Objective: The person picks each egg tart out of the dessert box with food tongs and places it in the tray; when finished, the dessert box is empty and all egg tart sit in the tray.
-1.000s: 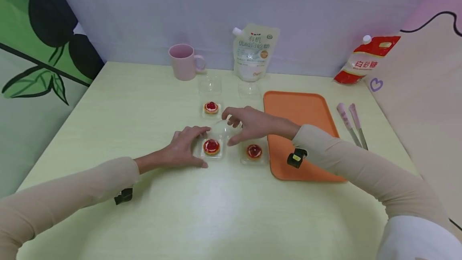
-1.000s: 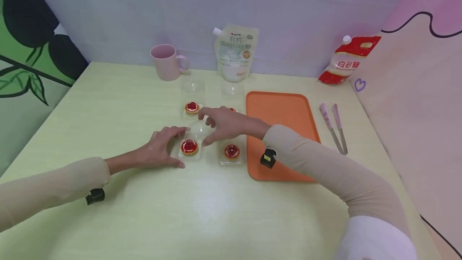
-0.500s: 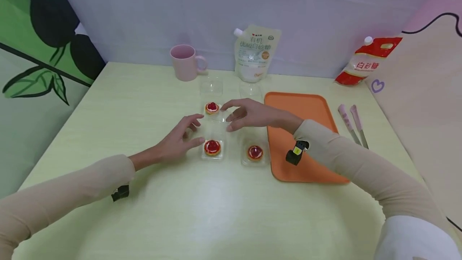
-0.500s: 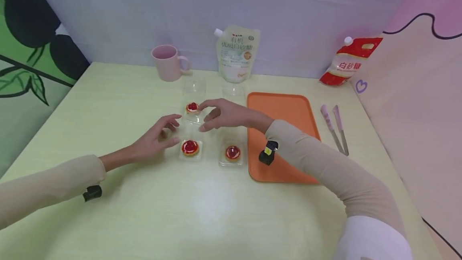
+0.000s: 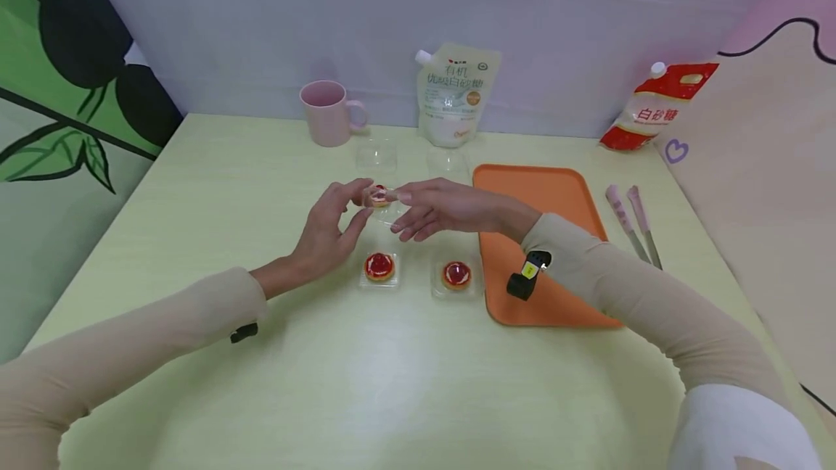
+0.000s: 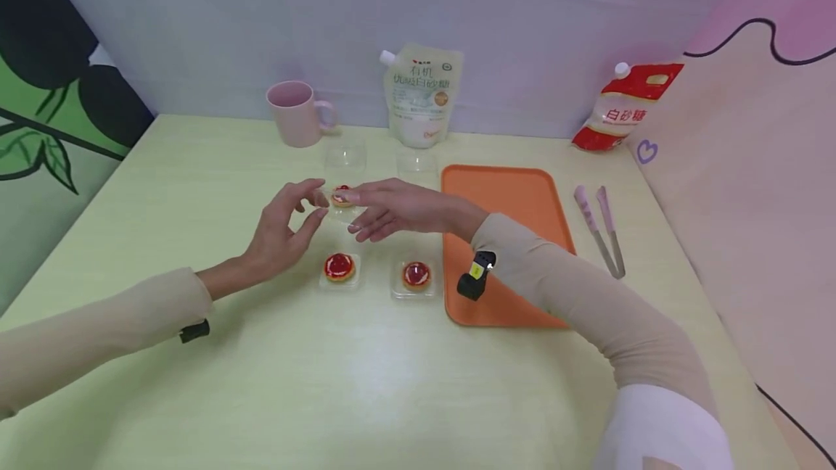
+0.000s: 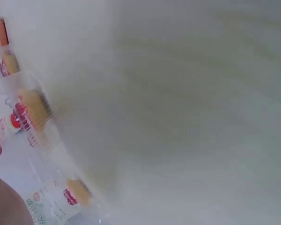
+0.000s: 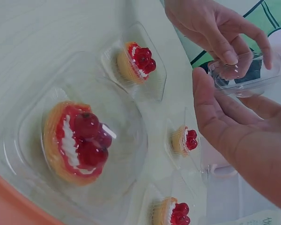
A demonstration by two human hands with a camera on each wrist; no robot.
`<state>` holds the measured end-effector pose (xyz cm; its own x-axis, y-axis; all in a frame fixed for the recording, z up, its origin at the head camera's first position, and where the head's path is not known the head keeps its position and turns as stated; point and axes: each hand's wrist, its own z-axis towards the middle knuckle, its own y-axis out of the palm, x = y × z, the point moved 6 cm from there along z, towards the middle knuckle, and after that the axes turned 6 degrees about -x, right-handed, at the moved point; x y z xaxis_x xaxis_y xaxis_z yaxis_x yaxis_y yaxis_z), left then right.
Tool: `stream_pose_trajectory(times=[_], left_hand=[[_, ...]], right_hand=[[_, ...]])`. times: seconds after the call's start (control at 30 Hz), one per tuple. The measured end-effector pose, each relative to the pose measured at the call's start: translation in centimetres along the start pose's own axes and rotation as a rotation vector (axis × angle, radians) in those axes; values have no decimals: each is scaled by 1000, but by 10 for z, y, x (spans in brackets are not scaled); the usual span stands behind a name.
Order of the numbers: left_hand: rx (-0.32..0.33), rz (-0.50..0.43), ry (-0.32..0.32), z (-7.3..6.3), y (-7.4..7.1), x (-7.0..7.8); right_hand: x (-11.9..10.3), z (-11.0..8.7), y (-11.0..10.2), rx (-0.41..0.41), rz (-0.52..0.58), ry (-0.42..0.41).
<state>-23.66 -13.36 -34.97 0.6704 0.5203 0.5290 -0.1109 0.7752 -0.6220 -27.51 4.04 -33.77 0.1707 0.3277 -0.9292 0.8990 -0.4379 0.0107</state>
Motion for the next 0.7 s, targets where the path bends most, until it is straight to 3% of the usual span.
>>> stream_pose_trajectory(times=[0.1, 0.23, 0.47, 0.7], left_hand=[[29, 14, 37, 8, -3, 3], [38, 15, 24, 16, -7, 0], [60, -11, -84, 30, -18, -13], [55, -14, -182, 41, -27, -25]], right_hand=[[-1, 1, -3, -10, 12, -7], [-9, 2, -6, -5, 14, 0], [-24, 7, -16, 120, -102, -9], [-33, 22, -26, 233, -215, -92]])
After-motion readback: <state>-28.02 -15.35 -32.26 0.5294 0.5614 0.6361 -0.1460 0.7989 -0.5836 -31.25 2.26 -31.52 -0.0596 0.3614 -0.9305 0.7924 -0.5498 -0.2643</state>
